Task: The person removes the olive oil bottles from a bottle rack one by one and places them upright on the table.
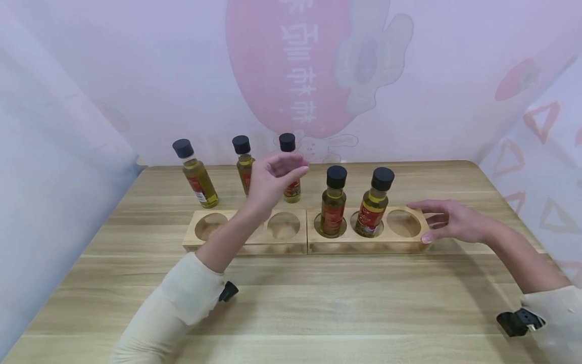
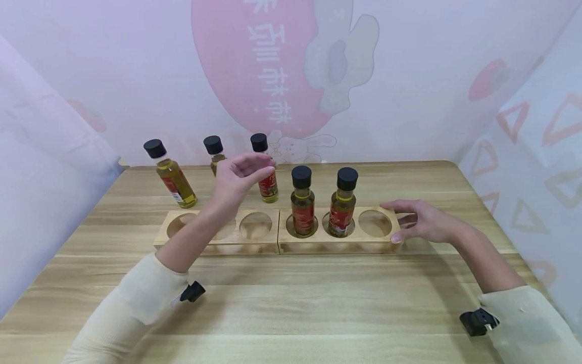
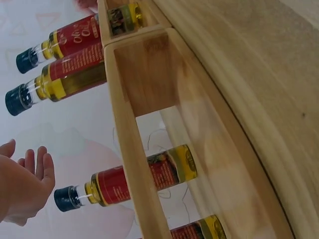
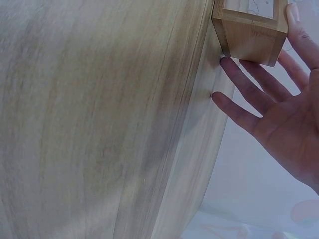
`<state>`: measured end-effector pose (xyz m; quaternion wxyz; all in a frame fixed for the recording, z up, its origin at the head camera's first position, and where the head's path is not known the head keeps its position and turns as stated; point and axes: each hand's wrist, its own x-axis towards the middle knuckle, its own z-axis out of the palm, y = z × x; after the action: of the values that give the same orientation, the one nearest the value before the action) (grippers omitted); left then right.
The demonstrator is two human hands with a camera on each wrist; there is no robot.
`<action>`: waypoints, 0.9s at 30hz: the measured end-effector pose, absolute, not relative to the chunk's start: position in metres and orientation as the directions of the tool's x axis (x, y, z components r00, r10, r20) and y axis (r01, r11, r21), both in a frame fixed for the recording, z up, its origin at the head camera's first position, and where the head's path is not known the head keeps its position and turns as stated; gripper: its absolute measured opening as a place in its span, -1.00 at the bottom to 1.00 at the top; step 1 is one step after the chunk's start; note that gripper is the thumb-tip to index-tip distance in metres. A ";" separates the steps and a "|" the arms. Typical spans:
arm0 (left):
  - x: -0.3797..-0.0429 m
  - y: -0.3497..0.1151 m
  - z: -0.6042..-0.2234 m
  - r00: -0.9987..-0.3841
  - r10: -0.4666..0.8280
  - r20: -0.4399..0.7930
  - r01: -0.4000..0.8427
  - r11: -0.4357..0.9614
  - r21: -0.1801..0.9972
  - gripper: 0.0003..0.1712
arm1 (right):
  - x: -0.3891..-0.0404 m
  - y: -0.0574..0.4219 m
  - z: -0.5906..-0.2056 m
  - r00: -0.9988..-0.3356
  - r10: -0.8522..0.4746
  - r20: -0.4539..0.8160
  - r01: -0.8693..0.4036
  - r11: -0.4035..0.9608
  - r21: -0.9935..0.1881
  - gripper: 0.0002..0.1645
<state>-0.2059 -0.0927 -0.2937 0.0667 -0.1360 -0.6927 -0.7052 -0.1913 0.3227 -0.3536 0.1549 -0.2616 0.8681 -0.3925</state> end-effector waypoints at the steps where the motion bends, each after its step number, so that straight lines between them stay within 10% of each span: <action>1: -0.205 -0.091 -0.295 -0.951 0.117 0.285 0.284 -0.027 0.959 -0.69 | -0.191 0.323 -0.354 -0.815 -0.576 -0.062 -0.332 0.554 -0.763 -0.08; 27: -0.199 -0.052 -0.299 -0.899 0.340 0.277 0.271 -0.066 0.960 -0.47 | -0.191 0.323 -0.354 -0.817 -0.574 -0.060 -0.324 0.542 -0.775 -0.09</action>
<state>-0.1993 -0.0516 -0.2988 -0.0251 -0.2237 -0.6829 -0.6949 -0.1908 0.3235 -0.3541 0.1553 -0.2597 0.8642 -0.4020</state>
